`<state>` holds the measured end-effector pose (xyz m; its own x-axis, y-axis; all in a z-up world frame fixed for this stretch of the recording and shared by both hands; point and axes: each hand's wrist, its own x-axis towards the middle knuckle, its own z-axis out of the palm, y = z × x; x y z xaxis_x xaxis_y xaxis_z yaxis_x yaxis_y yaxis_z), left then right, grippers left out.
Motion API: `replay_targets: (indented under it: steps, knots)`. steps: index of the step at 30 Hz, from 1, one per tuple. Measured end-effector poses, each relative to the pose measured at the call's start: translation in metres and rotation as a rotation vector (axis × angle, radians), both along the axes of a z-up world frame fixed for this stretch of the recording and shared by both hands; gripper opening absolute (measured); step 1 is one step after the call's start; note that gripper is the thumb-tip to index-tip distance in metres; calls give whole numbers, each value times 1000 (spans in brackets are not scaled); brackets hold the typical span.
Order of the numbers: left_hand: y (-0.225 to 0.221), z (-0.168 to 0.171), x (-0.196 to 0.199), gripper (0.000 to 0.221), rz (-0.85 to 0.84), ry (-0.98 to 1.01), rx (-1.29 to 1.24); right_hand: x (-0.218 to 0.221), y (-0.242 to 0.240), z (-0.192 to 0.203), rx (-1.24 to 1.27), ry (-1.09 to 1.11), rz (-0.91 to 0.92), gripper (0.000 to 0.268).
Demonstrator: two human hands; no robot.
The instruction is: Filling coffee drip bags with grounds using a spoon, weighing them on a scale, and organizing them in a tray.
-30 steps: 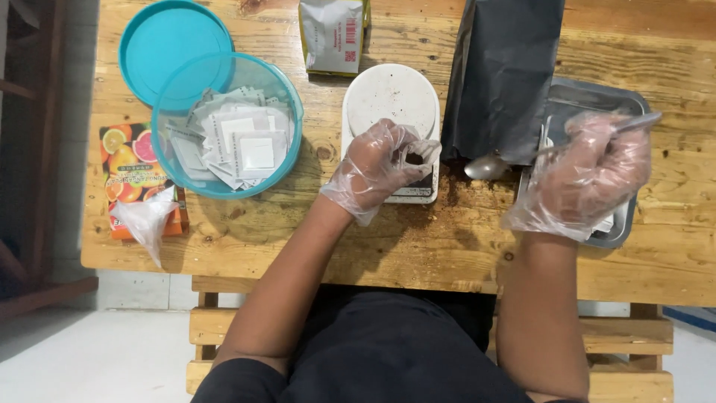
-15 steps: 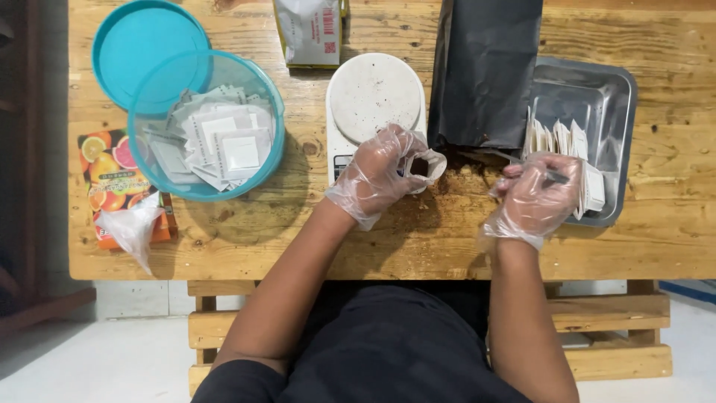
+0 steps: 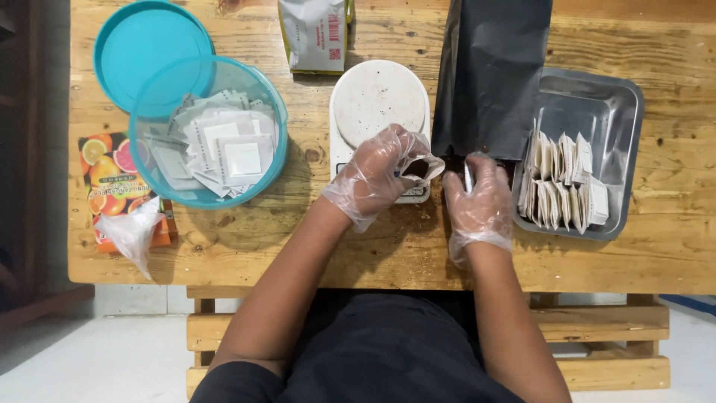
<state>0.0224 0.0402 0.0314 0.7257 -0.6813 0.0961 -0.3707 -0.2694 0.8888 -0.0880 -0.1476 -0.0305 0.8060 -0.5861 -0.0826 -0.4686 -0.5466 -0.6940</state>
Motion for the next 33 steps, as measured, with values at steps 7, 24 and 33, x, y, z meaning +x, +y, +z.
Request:
replay_targets:
  steps: [7, 24, 33]
  knots:
    - [6, 11, 7, 30, -36, 11, -30, -1, -12, 24, -389, 477, 273, 33]
    - [20, 22, 19, 32, -98, 144, -40, 35, -6, 55, -45, -558, 803, 31]
    - [21, 18, 25, 30, -106, 150, -64, 53, -1, 75, -216, -487, 864, 6]
